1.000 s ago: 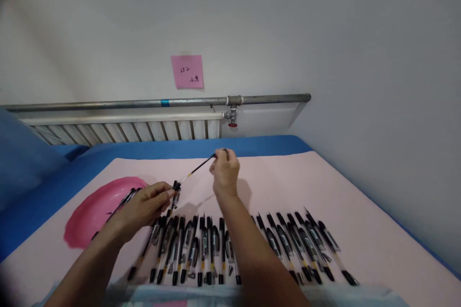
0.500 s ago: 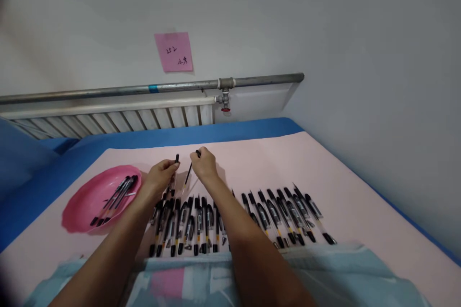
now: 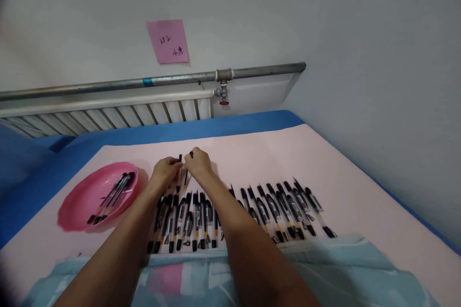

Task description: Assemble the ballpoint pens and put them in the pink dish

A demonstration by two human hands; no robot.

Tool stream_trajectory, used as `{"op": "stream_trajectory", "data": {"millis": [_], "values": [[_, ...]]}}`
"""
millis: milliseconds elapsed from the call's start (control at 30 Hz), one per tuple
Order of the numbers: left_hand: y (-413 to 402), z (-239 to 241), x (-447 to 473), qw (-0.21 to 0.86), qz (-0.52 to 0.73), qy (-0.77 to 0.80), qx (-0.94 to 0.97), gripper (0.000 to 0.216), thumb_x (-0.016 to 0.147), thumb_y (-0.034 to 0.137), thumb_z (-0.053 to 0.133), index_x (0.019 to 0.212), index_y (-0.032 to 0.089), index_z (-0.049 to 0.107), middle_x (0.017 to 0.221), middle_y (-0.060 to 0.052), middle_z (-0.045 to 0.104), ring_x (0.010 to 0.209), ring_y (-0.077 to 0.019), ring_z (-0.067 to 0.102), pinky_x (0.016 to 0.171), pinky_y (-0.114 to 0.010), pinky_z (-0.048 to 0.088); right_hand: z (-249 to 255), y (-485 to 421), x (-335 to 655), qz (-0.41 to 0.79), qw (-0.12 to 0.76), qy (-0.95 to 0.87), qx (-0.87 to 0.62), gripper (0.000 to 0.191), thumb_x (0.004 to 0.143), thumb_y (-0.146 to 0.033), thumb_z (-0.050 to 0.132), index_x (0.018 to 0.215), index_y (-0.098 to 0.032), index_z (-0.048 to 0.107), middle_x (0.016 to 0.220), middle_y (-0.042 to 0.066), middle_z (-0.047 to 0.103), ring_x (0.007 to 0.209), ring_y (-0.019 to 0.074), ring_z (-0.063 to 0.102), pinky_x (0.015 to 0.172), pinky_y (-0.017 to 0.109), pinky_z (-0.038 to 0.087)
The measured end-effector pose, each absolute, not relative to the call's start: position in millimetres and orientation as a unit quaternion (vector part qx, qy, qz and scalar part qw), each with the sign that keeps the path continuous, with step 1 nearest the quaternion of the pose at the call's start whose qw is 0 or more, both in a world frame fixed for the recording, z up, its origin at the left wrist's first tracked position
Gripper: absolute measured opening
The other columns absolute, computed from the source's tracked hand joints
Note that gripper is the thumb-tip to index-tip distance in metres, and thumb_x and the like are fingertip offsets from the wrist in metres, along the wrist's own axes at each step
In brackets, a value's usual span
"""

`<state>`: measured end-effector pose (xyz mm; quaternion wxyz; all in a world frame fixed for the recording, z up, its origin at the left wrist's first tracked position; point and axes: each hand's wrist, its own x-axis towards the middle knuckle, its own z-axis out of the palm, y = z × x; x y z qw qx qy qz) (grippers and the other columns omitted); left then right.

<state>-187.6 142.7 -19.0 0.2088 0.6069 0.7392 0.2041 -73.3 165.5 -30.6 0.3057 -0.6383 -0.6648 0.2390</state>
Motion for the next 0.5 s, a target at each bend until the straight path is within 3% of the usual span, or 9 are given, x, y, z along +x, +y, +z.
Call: {"op": "stream_trajectory", "data": {"millis": [267,500], "values": [[141.4,-12.4,-190.5,0.167,0.124,0.755,0.622,0.035,0.074,0.026,0.046,0.101,0.010,0.062,0.096,-0.016,0.067,0.090,-0.0223,0.061,0.070,-0.026,0.041,-32.2,160.1,-82.0,0.225,0.246,-0.699,-0.633,0.023,0.080,-0.024,0.041,0.090,-0.016,0.061,0.089,0.008,0.065,0.080,0.0172,0.057,0.065,0.024,0.036],[135.4,-6.8,-192.7,0.172,0.051,0.734,0.654,0.034,0.070,0.027,0.050,0.098,0.014,0.062,0.087,-0.012,0.069,0.081,-0.0206,0.064,0.065,-0.024,0.042,-33.0,160.1,-78.2,0.230,0.209,-0.715,-0.627,0.023,0.079,-0.023,0.044,0.091,-0.014,0.061,0.090,0.010,0.065,0.081,0.0177,0.057,0.065,0.024,0.037]]}}
